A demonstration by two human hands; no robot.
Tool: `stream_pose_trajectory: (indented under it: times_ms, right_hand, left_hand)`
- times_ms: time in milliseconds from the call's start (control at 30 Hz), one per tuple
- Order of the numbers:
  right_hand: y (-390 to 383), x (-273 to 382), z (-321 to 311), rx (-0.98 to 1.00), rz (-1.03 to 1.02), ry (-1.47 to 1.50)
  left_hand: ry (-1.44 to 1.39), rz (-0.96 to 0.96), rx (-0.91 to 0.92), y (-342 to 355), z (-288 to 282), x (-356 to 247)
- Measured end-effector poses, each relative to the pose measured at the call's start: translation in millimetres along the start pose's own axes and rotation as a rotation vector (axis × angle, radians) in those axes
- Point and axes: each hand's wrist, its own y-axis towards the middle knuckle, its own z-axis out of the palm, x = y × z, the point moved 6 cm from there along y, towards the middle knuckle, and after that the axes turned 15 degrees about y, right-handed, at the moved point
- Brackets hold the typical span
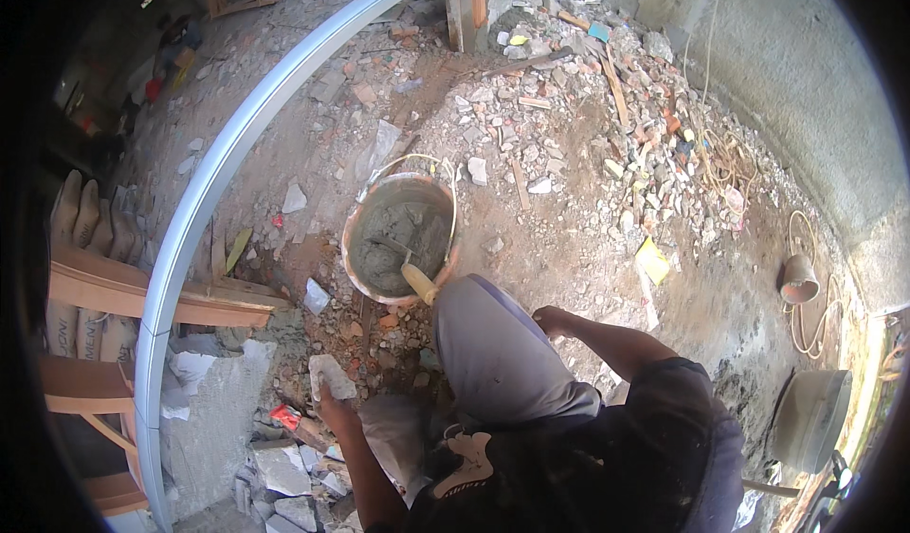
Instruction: The person mixes cement with a hoe, then uses a trowel to scoop cement from a bucket and apply it to a wooden frame on the ground. The person repeatedly scoops and places cement along the frame.
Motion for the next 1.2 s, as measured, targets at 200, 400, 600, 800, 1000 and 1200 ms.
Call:
stream_pose_trajectory:
  times_ms: [200,400,600,800,1000,1200]
  right_hand:
    - [-58,-37,-27,-0.031,0.099,-0.409]
    - [-194,9,-222,-0.542,0.188,-0.655]
    - [-237,101,-283,-0.816,0.135,-0.6]
    - [-142,146,-266,-0.589,0.016,-0.686]
    - [-5,157,-306,-0.548,-0.019,-0.812]
    - [112,169,-390,-0.695,-0.017,-0.561]
  left_hand:
    - [1.168,0.18,-0.102,82,-49,51]
    - [0.862,0.42,0.055,100,-57,137]
    - [0.909,0.527,-0.08,106,-73,144]
    - [0.95,0.478,0.004,114,-72,145]
    - [1.149,0.609,-0.092,128,-67,125]
    - [1.644,0.211,0.131,142,-23,74]
